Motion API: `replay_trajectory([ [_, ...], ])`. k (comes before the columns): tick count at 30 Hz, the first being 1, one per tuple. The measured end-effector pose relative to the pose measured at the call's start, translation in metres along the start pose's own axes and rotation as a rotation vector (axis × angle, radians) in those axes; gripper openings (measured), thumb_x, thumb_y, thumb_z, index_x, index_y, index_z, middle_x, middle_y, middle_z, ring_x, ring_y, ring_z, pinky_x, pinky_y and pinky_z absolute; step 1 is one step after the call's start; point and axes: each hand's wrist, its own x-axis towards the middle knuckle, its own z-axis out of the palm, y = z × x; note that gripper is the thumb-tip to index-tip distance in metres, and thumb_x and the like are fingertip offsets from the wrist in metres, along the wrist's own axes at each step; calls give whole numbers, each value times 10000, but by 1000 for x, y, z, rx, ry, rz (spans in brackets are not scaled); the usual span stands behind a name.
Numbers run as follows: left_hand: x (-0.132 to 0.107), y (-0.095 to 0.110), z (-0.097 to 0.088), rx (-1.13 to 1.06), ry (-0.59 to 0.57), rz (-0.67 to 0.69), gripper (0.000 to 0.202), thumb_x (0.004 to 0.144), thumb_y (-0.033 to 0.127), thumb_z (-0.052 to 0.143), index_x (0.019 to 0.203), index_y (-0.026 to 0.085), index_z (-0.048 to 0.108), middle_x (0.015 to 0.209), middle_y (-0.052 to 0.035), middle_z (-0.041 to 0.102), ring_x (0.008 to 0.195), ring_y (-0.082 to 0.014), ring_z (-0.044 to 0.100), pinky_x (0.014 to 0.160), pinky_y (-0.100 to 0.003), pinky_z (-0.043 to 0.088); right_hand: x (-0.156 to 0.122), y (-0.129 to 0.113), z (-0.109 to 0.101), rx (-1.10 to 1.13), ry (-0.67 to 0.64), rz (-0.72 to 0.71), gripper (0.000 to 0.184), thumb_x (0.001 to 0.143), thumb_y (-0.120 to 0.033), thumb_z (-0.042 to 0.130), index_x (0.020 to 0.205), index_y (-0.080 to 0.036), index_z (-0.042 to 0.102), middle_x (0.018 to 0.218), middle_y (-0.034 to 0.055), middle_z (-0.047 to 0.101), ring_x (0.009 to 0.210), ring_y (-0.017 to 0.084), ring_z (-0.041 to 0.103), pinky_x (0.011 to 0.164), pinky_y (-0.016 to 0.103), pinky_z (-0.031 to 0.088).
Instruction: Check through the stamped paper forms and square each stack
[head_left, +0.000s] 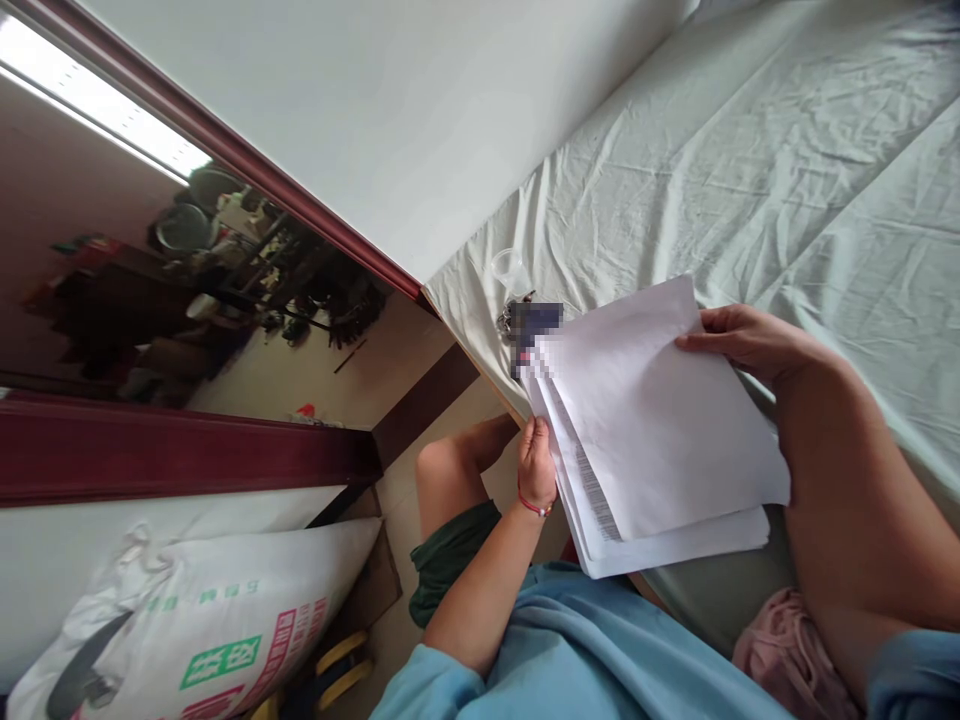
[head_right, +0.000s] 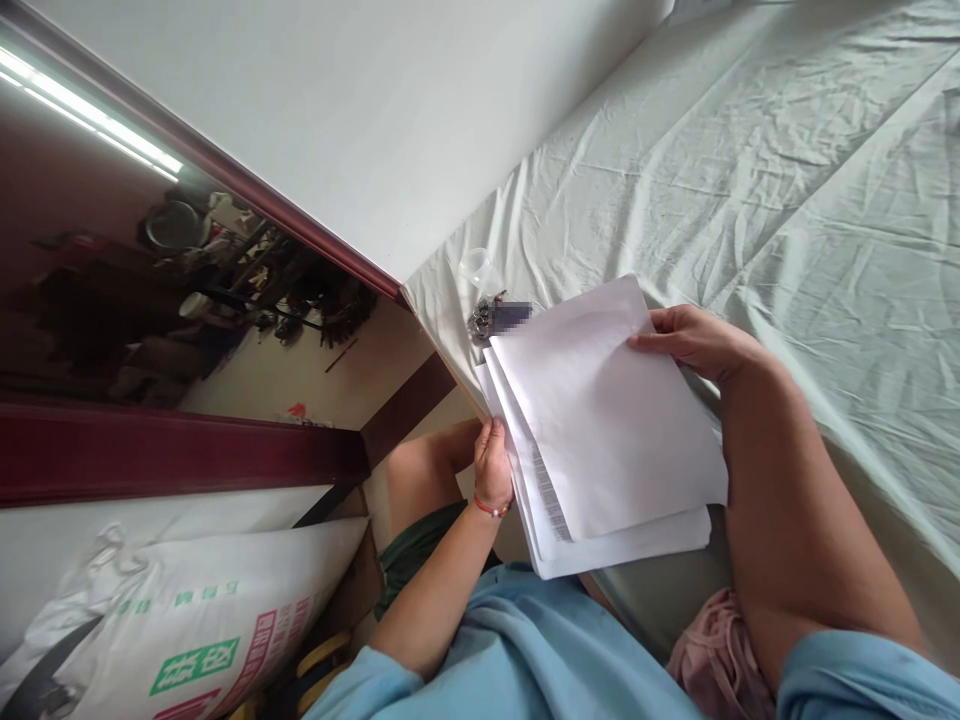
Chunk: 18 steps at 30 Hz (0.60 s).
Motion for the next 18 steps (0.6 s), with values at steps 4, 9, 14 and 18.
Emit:
replay_trajectory([
  [4,0,1,1,-9,28,-9,639,779,756,884,1092,200,848,1253,-127,857,1345,-330,749,1249,-450,527,-4,-4,5,-50,0,10,475,649,-405,1075,993,-181,838,1015,103,857,866,255,800,768,298,665],
  [9,-1,0,1,-6,23,39,588,803,762,856,999,207,842,1145,-104,866,1372,-326,726,1269,-448,507,-3,-6,9,-88,-21,-6,460,588,-337,1066,949,-184,827,996,83,859,843,243,791,746,292,652],
  [14,0,-4,-1,39,89,34,571,827,737,842,1038,207,847,1231,-118,856,1425,-340,696,1287,-460,489,1,-5,10,-74,-44,-9,430,584,-304,1049,941,-198,835,990,70,861,866,245,799,772,294,662],
  [18,0,-4,0,67,71,42,582,846,752,815,1060,214,863,1212,-114,864,1404,-334,709,1270,-452,502,2,-3,8,-89,-55,2,414,596,-295,1045,943,-196,841,989,74,864,864,250,801,750,290,666],
])
